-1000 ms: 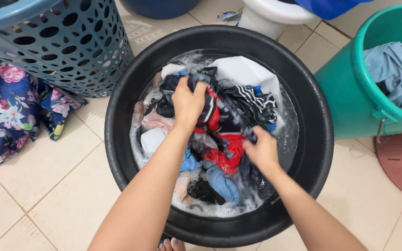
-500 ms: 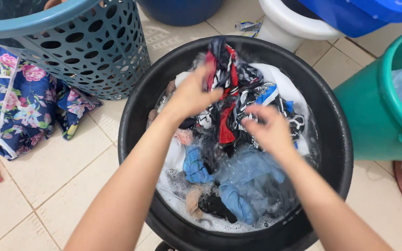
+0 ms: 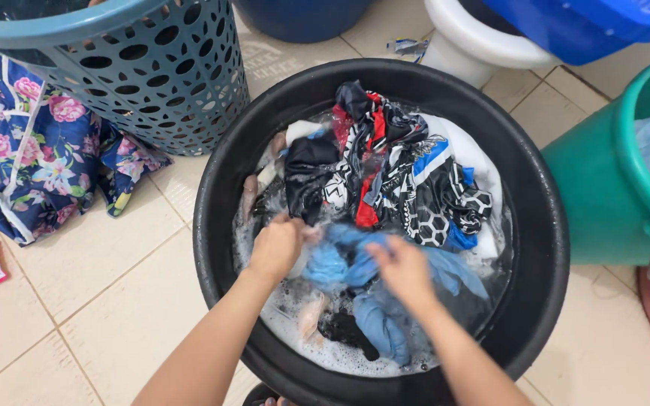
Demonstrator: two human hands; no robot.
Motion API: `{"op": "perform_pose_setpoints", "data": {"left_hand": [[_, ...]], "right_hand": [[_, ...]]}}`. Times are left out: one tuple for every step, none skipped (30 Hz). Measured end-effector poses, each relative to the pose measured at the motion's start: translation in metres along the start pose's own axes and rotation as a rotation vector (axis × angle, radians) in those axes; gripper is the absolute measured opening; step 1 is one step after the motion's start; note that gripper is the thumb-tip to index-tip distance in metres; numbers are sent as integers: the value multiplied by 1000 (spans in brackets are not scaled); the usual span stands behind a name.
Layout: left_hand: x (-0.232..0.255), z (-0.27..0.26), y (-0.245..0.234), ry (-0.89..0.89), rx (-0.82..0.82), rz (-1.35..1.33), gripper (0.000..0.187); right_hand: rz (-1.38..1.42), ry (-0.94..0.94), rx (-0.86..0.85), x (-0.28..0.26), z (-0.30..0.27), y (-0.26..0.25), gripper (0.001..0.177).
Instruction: The person hand washes clothes by scrubbing, washing, and wringing various garments in a soapy basin of water by hand before placing them into a bucket.
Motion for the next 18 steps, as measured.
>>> {"op": "perform_pose_setpoints", "data": {"left_hand": [[13, -4, -14, 6, 0, -2, 20], [32, -9, -29, 82, 18, 25, 19], [52, -13, -45, 160, 40, 52, 21], [77, -17, -66, 168, 43, 52, 21], [103, -23, -88, 214, 39, -42, 18], [128, -29, -110, 259, 35, -136, 21], [144, -29, -120, 261, 36, -136, 21], [165, -34, -138, 351, 105, -224, 20], [184, -39, -156, 442, 177, -312, 19], [195, -41, -165, 445, 180, -312, 19], [206, -43, -173, 479, 163, -437, 19], [218, -44, -181, 513, 144, -562, 19], [222, -44, -184, 522, 144, -565, 19], [222, -41, -187, 542, 111, -755, 20], [222, -40, -188, 554, 73, -945, 22], [216, -34, -187, 560, 68, -947, 22], [207, -30, -191, 518, 165, -793, 22], [198, -26, -195, 474, 260, -639, 23]], "right_hand": [[-2, 2, 5, 18, 1, -17, 36], [196, 17, 78, 42, 1, -40, 31], [395, 29, 154, 65, 1, -63, 28], [393, 27, 163, 60, -3, -81, 28], [602, -2, 193, 57, -9, -97, 22], [810, -33, 222, 55, -14, -113, 16], [810, -35, 224, 48, -21, -131, 16], [951, -149, 269, 37, -28, -154, 16], [1089, -270, 312, 27, -36, -178, 18], [1088, -274, 314, 12, -51, -197, 18], [1130, -407, 318, -10, -68, -222, 18], [1171, -543, 318, -31, -86, -246, 19], [1166, -547, 326, -35, -94, -259, 19], [1153, -603, 333, -42, -104, -273, 23], [1142, -655, 339, -49, -115, -285, 26], [1139, -655, 346, -43, -115, -287, 26], [1044, -636, 397, -37, -117, -291, 27], [948, -616, 447, -31, -119, -294, 28]]}}
Point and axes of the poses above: each hand's wrist, its own z-axis towards the middle knuckle, its own y-axis out of the palm, x = y × z, the point moved 9 cm from there along z, towards the middle knuckle, and after that the axes turned 12 degrees about -x, right-handed, at the moved point
